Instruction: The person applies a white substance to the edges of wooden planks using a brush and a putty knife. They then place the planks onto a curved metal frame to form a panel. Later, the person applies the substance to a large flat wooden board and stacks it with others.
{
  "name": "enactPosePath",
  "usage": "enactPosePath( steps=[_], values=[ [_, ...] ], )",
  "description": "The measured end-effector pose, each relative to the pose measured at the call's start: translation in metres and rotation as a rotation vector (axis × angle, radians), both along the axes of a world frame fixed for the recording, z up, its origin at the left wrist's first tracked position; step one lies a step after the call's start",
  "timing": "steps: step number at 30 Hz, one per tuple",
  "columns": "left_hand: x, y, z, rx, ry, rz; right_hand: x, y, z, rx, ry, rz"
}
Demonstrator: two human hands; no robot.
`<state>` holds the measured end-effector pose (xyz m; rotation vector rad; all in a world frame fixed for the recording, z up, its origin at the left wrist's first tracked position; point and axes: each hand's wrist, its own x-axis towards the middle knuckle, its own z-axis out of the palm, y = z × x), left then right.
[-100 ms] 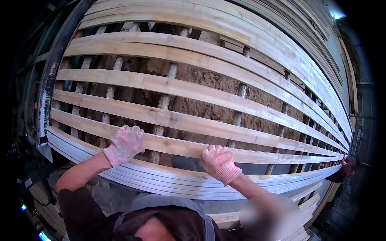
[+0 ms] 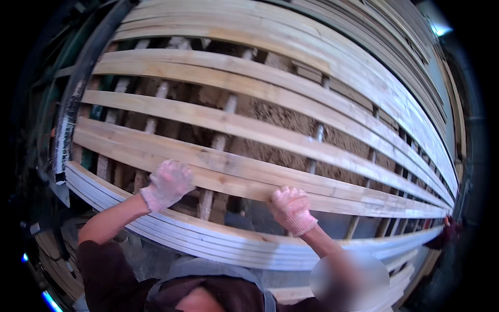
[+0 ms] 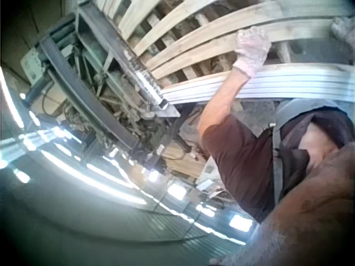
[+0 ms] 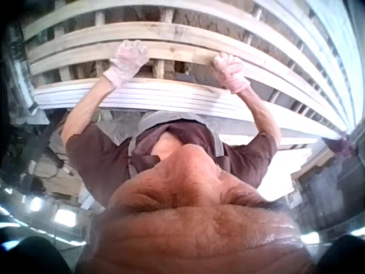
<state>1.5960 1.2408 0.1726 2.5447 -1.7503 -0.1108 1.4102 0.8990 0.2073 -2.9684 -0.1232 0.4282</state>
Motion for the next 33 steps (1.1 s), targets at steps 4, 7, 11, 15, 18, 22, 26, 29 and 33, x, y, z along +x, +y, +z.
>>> enactPosePath(
  steps=[4,7,11,15,18,22,26,29,33],
  values=[
    [0.065,-0.051,-0.022,-0.150,-0.228,0.117,0.054,-0.052,-0.042,0.080,-0.320,-0.147],
    [0.115,-0.104,-0.021,-0.124,-0.335,0.210,0.110,-0.083,-0.044,0.077,-0.355,-0.281],
    [0.133,-0.113,-0.016,-0.035,-0.244,0.393,0.143,-0.073,-0.019,-0.044,-0.177,-0.340],
    [0.072,-0.136,0.038,-0.036,0.100,0.510,0.130,-0.062,-0.029,-0.126,-0.316,-0.422],
    [-0.029,-0.060,0.139,-0.080,0.364,0.133,0.100,-0.010,-0.005,0.246,-0.107,-0.331],
    [-0.143,0.079,0.161,0.111,1.067,0.229,0.024,0.017,-0.036,0.621,0.834,-0.200],
    [-0.235,0.151,0.069,0.058,1.556,0.854,-0.063,0.029,-0.087,0.596,1.026,0.047],
    [-0.259,0.146,0.009,-0.349,1.616,0.727,-0.069,0.044,-0.070,0.620,1.242,-0.252],
    [-0.250,0.117,0.052,-0.434,1.621,1.179,-0.055,0.052,-0.038,0.600,1.166,-0.287]
  ],
)
